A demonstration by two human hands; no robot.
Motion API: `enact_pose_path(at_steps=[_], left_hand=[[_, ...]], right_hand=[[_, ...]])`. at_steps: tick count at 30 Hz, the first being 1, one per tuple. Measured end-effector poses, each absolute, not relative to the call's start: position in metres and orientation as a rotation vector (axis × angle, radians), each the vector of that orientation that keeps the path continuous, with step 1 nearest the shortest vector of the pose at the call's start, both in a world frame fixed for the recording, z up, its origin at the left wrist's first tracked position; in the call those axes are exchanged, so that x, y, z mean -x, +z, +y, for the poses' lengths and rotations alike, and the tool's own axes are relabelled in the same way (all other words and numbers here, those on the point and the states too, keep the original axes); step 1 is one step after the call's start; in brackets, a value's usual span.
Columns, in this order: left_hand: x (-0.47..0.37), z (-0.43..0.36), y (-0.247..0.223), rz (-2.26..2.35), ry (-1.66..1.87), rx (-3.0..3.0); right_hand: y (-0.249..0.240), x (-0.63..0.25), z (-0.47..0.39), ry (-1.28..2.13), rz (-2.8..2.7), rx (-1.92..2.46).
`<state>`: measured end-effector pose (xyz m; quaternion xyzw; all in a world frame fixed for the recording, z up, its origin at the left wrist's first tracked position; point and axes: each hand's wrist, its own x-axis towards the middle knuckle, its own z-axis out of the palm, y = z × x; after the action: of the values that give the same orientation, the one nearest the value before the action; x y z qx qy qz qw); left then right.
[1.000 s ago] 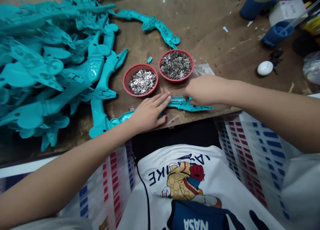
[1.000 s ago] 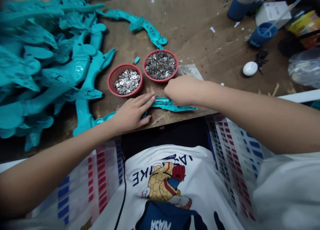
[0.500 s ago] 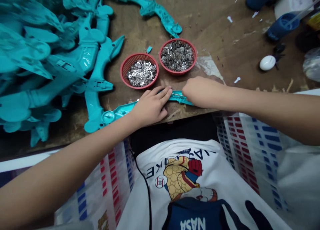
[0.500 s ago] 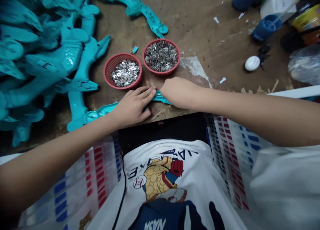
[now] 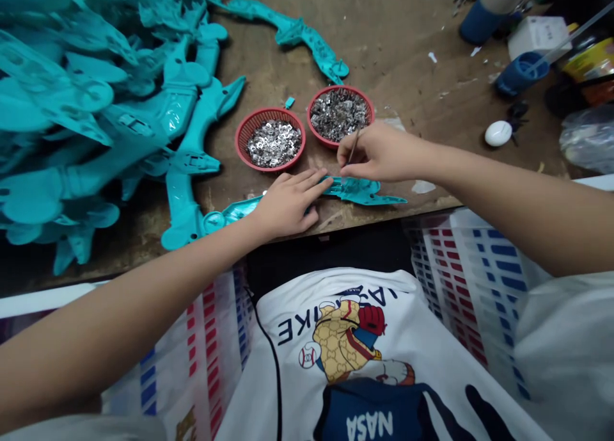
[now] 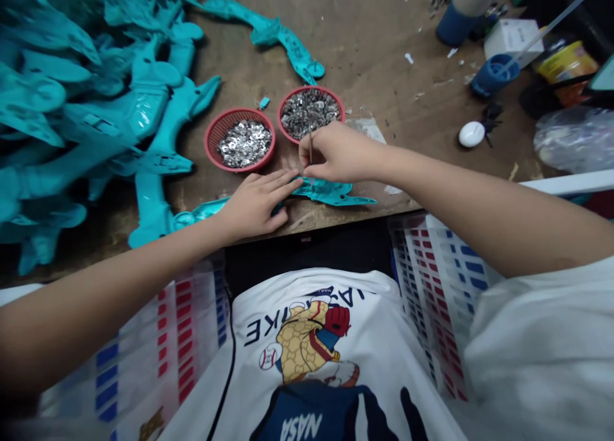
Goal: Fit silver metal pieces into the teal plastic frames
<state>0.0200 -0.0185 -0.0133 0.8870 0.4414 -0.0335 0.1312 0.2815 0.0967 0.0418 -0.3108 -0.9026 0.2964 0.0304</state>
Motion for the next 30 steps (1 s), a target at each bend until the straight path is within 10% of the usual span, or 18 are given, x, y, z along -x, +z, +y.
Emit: enact_pose_path(at_steps=[30], left_hand=[[-0.011,-0.015,-0.015,1.2,-0.05,-2.594]], right_hand=[[0.038,-0.273,0.09,0.272,-3.185,1.259]])
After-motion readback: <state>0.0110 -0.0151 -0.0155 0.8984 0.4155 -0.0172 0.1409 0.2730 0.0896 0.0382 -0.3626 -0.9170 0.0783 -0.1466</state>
